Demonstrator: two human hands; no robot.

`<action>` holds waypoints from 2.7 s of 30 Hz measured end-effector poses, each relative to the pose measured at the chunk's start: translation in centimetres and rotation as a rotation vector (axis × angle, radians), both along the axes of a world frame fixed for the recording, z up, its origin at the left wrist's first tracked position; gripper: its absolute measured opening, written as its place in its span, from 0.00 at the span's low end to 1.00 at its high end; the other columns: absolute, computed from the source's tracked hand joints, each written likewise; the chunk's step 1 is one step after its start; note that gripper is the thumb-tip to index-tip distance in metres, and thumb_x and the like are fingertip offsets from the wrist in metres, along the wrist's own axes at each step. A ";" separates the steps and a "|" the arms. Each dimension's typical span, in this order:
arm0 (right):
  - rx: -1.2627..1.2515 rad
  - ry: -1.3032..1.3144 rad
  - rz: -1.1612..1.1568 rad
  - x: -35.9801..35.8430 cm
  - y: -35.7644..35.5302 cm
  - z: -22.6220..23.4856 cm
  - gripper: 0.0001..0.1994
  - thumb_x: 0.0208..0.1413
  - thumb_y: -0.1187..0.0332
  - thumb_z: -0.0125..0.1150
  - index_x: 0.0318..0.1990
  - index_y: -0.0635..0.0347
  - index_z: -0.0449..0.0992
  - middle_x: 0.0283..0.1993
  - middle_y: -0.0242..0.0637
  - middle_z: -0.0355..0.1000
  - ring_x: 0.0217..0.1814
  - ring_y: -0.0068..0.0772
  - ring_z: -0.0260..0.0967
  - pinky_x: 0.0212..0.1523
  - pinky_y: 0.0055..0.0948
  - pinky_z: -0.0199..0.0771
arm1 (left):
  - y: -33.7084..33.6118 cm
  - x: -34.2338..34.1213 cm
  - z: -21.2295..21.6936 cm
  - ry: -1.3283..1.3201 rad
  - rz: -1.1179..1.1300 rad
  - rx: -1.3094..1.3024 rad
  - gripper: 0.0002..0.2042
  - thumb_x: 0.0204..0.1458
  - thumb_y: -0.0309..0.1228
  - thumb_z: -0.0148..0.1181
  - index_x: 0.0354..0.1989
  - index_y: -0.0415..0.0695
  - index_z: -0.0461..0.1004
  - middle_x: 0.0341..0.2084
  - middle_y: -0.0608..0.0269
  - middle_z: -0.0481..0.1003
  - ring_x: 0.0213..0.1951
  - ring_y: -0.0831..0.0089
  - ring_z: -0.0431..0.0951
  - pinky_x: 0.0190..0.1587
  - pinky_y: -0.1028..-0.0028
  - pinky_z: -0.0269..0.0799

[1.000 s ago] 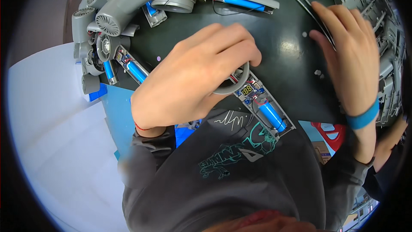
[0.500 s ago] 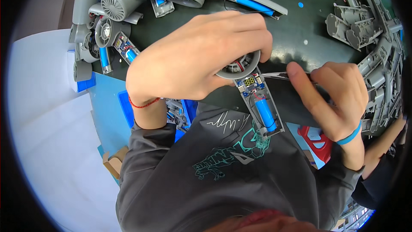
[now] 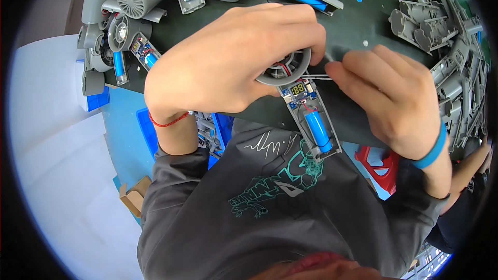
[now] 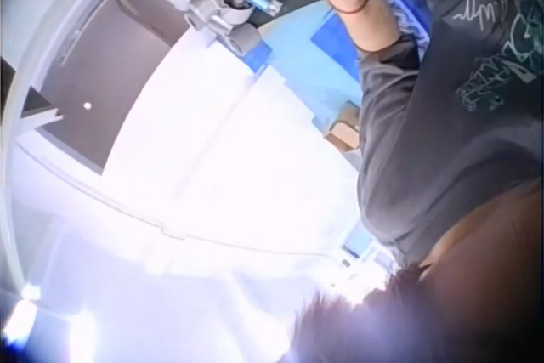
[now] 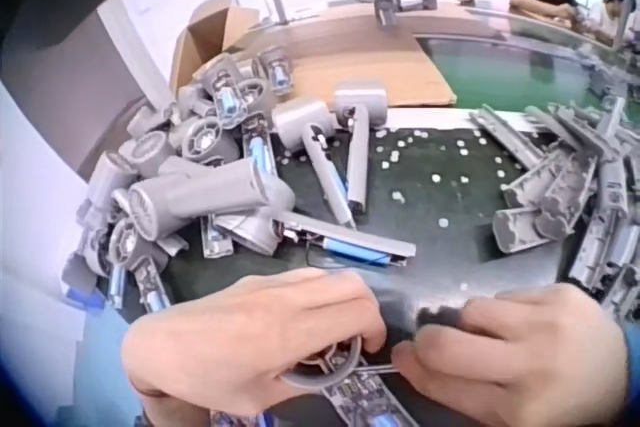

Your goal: Assembling internal components, wiring, and circuit boards into hair dryer bodies on a production line.

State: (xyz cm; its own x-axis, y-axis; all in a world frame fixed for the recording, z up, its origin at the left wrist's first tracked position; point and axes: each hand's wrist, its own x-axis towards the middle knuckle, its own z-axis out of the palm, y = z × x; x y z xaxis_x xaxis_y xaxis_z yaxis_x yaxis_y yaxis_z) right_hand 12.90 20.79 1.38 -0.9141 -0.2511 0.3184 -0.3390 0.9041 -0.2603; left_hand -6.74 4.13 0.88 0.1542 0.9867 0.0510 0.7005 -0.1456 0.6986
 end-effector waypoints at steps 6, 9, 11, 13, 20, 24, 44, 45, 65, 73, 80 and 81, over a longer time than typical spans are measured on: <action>-0.008 -0.140 0.135 -4.3 -0.8 4.8 0.13 0.38 0.72 0.62 0.35 0.65 0.77 0.39 0.34 0.69 0.33 0.36 0.72 0.27 0.35 0.71 | -0.4 -0.4 -0.3 0.005 0.030 0.033 0.29 0.29 0.22 0.70 0.46 0.37 0.70 0.42 0.51 0.71 0.45 0.47 0.72 0.47 0.59 0.71; 0.217 -0.148 0.004 -3.3 -1.8 4.0 0.10 0.37 0.71 0.63 0.31 0.60 0.76 0.35 0.32 0.65 0.31 0.34 0.67 0.28 0.34 0.69 | 0.0 0.3 0.6 0.042 0.063 0.048 0.28 0.29 0.21 0.68 0.46 0.37 0.71 0.40 0.51 0.71 0.43 0.47 0.72 0.45 0.59 0.71; 0.256 -0.182 0.041 -2.9 -1.4 3.9 0.09 0.37 0.71 0.63 0.30 0.60 0.76 0.34 0.31 0.65 0.31 0.33 0.67 0.28 0.34 0.69 | 0.3 0.4 0.6 0.031 0.048 0.054 0.27 0.29 0.21 0.68 0.45 0.37 0.71 0.40 0.52 0.71 0.43 0.47 0.71 0.45 0.59 0.71; 0.259 -0.127 0.100 -2.8 -0.9 3.3 0.09 0.37 0.70 0.64 0.30 0.60 0.78 0.34 0.30 0.66 0.32 0.31 0.67 0.28 0.31 0.69 | 0.2 0.4 0.5 0.029 0.066 0.015 0.24 0.30 0.22 0.70 0.41 0.38 0.72 0.39 0.53 0.71 0.42 0.48 0.71 0.44 0.59 0.71; 0.125 -0.178 -0.430 0.8 1.5 3.0 0.17 0.50 0.78 0.67 0.49 0.60 0.79 0.39 0.39 0.72 0.30 0.43 0.75 0.30 0.38 0.76 | -1.0 1.7 1.1 0.051 0.177 -0.038 0.26 0.31 0.21 0.72 0.45 0.43 0.74 0.41 0.59 0.72 0.44 0.53 0.75 0.45 0.61 0.72; 0.112 -0.115 -0.401 -0.1 2.4 0.6 0.17 0.52 0.74 0.69 0.50 0.61 0.78 0.39 0.42 0.72 0.30 0.47 0.73 0.32 0.40 0.74 | -1.5 2.8 1.4 0.087 0.284 -0.041 0.28 0.32 0.24 0.76 0.47 0.45 0.75 0.43 0.59 0.72 0.43 0.55 0.76 0.44 0.62 0.74; -0.746 -0.465 -0.564 3.4 3.2 5.5 0.38 0.37 0.47 0.82 0.53 0.66 0.78 0.50 0.39 0.74 0.50 0.29 0.71 0.51 0.27 0.67 | -2.0 3.8 -0.4 0.156 0.390 0.079 0.30 0.29 0.28 0.79 0.47 0.45 0.75 0.44 0.60 0.73 0.44 0.55 0.76 0.44 0.60 0.74; -0.739 -0.531 -0.416 4.9 2.8 5.0 0.37 0.35 0.51 0.85 0.51 0.66 0.79 0.47 0.39 0.75 0.46 0.31 0.70 0.48 0.28 0.67 | -1.9 3.6 -0.3 0.146 0.379 0.087 0.30 0.29 0.28 0.79 0.47 0.45 0.75 0.44 0.60 0.73 0.44 0.55 0.76 0.44 0.60 0.74; -0.352 -0.121 -0.553 5.2 -2.7 -0.6 0.30 0.34 0.64 0.82 0.51 0.62 0.83 0.42 0.36 0.66 0.42 0.35 0.65 0.43 0.31 0.67 | -1.5 4.5 -0.2 0.165 0.444 0.092 0.33 0.26 0.35 0.80 0.47 0.44 0.76 0.43 0.60 0.74 0.40 0.56 0.75 0.41 0.61 0.74; -0.530 -0.095 -0.480 3.4 -3.6 -1.4 0.28 0.35 0.72 0.80 0.51 0.62 0.82 0.50 0.44 0.76 0.53 0.50 0.76 0.51 0.41 0.78 | -1.4 4.4 -0.2 0.170 0.426 0.084 0.33 0.25 0.37 0.81 0.47 0.44 0.76 0.43 0.60 0.74 0.40 0.56 0.75 0.41 0.61 0.73; -0.561 -0.106 -0.410 3.1 -3.2 -2.0 0.29 0.38 0.68 0.79 0.53 0.65 0.81 0.48 0.46 0.78 0.50 0.50 0.77 0.50 0.41 0.77 | -1.2 4.9 0.2 0.217 0.428 0.060 0.28 0.26 0.39 0.80 0.42 0.48 0.80 0.41 0.63 0.73 0.38 0.58 0.74 0.39 0.62 0.73; -0.556 -0.131 -0.385 3.1 -3.1 -2.0 0.30 0.40 0.65 0.79 0.53 0.68 0.80 0.49 0.49 0.78 0.51 0.51 0.77 0.52 0.42 0.75 | -1.1 4.9 0.3 0.218 0.425 0.057 0.28 0.26 0.39 0.80 0.42 0.48 0.80 0.41 0.63 0.73 0.38 0.58 0.74 0.39 0.62 0.73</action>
